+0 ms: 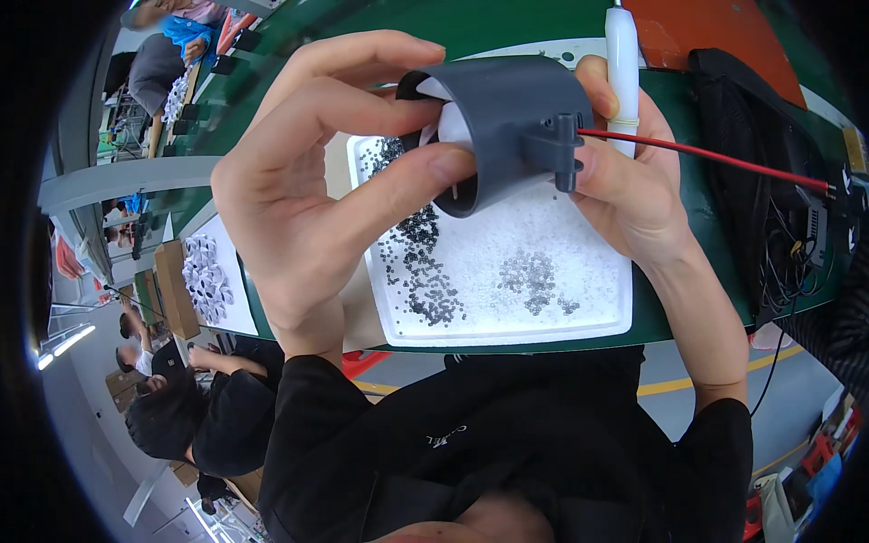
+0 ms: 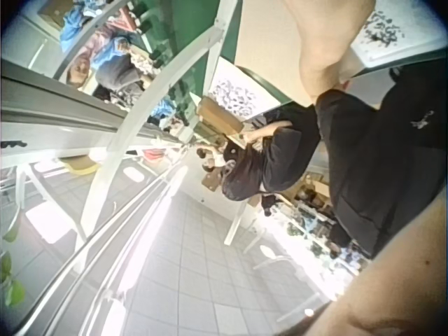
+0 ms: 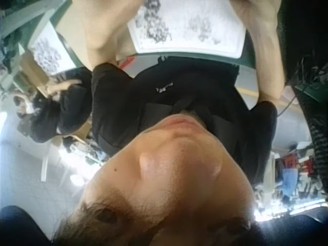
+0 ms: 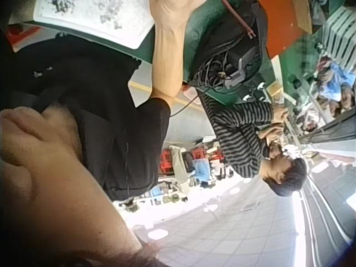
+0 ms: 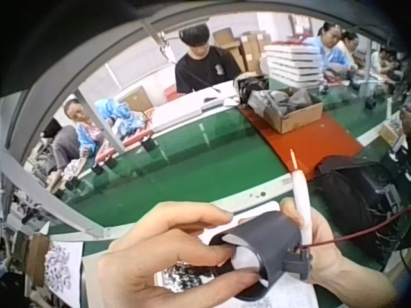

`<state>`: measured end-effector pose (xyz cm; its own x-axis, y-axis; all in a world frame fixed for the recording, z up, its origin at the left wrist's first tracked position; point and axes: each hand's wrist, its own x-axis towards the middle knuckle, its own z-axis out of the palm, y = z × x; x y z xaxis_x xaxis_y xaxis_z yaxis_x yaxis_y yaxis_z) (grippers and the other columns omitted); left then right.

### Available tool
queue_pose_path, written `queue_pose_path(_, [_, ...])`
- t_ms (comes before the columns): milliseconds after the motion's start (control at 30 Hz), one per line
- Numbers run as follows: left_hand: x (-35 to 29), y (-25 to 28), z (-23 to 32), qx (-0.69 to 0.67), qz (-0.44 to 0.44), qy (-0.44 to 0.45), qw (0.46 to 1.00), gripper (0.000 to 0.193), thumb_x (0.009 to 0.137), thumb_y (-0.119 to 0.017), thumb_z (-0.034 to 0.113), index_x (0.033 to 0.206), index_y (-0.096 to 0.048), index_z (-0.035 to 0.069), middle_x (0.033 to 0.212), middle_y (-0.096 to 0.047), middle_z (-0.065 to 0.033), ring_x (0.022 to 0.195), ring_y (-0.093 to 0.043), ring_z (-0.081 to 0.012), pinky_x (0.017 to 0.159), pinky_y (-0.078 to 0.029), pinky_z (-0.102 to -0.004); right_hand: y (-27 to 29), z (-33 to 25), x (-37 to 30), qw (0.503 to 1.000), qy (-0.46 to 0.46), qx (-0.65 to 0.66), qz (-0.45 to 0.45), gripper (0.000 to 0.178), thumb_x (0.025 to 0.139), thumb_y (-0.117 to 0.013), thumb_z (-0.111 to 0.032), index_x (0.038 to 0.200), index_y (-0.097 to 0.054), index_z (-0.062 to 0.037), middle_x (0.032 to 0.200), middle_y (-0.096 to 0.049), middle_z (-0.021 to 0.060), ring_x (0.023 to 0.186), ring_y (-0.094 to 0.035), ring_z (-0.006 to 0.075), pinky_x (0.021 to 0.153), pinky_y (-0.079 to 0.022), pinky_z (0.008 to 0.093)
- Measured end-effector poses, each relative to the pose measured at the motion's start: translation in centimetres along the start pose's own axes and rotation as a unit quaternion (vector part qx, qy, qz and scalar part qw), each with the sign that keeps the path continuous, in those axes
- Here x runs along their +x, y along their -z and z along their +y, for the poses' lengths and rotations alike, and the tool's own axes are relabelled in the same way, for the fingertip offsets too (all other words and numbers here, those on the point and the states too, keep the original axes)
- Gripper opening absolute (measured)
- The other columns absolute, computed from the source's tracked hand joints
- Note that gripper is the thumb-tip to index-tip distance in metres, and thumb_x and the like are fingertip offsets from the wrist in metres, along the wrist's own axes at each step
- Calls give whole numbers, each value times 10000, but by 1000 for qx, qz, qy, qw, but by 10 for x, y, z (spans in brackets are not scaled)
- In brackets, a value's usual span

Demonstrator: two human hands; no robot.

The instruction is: Sorting small electronic components on a tray using a vacuum pickup tool and inspecting a plastic fan housing assembly.

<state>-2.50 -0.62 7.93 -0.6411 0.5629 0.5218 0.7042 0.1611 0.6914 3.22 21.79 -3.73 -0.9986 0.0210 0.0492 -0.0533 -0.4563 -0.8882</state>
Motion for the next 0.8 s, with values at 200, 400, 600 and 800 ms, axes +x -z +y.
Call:
queue_pose_path(200, [0, 0, 0, 35, -9, 5, 999, 196, 669, -827, -21, 822, -706, -23, 1109, -677, -166, 998, -659, -226, 890, -500, -348, -3, -9, 2, 998, -56, -13, -28, 947, 704, -848, -488, 1431, -398, -82, 1303, -585, 162, 1220, -594, 316, 1047, -490, 495])
queue_pose_path(400, [2, 1, -2, 25, 28, -18, 999, 214, 664, -829, -8, 850, -723, -17, 1108, -678, -153, 1005, -658, -231, 900, -498, -354, -16, -14, 5, 995, -49, 75, -41, 707, 771, -808, -391, 1300, -420, -127, 1215, -600, 107, 1169, -610, 263, 1016, -513, 481])
queue_pose_path(600, [1, -3, 7, 60, 54, -60, 995, 270, 653, -827, 0, 908, -741, -12, 1107, -678, -151, 1009, -659, -234, 892, -503, -350, -19, -14, 6, 991, -5, 117, -64, 314, 885, -735, -204, 1029, -465, -133, 1003, -645, 40, 1011, -683, 158, 919, -582, 443])
queue_pose_path(800, [0, -1, 4, 56, 48, -70, 995, 264, 654, -825, 8, 904, -744, 4, 1116, -678, -139, 998, -658, -232, 859, -507, -344, -12, -13, 3, 994, -28, 89, -64, 484, 839, -771, -276, 1183, -465, -130, 1115, -633, 75, 1106, -640, 212, 978, -537, 466])
